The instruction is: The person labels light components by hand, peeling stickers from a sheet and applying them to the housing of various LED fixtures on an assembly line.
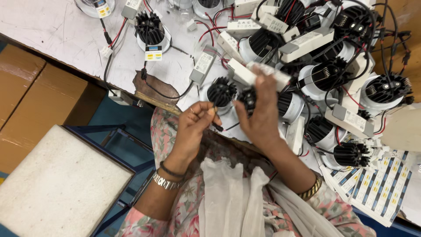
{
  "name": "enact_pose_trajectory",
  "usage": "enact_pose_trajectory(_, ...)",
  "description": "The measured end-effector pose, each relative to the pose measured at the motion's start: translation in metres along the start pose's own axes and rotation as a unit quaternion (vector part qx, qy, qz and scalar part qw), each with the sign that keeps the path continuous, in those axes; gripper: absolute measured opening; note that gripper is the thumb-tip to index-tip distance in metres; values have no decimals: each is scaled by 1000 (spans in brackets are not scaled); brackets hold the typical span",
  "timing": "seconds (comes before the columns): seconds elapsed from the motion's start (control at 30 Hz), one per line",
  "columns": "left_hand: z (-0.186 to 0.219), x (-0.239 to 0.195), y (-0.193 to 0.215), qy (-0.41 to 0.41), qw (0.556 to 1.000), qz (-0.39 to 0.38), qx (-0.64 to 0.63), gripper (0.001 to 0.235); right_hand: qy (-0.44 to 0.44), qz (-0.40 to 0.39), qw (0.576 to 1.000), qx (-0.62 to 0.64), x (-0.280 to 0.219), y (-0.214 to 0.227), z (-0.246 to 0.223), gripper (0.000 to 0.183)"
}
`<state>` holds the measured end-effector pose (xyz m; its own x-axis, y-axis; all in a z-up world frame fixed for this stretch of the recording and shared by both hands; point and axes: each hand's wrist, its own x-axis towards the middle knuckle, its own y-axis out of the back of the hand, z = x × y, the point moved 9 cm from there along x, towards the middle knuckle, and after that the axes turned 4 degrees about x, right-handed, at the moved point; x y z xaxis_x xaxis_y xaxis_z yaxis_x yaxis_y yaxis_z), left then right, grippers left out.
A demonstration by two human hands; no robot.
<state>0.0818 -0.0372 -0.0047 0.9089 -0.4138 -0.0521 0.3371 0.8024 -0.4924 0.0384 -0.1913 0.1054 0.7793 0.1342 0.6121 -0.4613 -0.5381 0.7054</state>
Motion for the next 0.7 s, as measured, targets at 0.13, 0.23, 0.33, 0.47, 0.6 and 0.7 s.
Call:
enact_pose_trajectory(0.13, -8, -26, -3, 29, 999, 32, -14, 13, -2, 38, 999, 32, 19, 22, -13, 107)
enact_pose_trajectory(0.23, -14, -32, -4, 30, 998, 62, -1, 11, -65, 79, 977, 185, 13, 34, -10, 103)
enact_pose_trajectory(0.33, -23, -33, -5, 54, 995, 83, -30, 11, -108, 185, 887, 409, -13, 56, 0, 83)
enact_pose_trajectory(0.47, -26, -29, -7, 45, 996, 80, -21, 12, -184, 243, 786, 537, -50, 76, 17, 43)
enact_pose_trajectory(0.6, -31, -33, -13, 57, 993, 85, -51, 13, -284, 204, 694, 629, -68, 55, 28, 9)
enact_pose_trajectory(0.7, -37, -42, -16, 81, 990, 97, -60, 12, -379, 117, 683, 614, -74, 22, 25, 9)
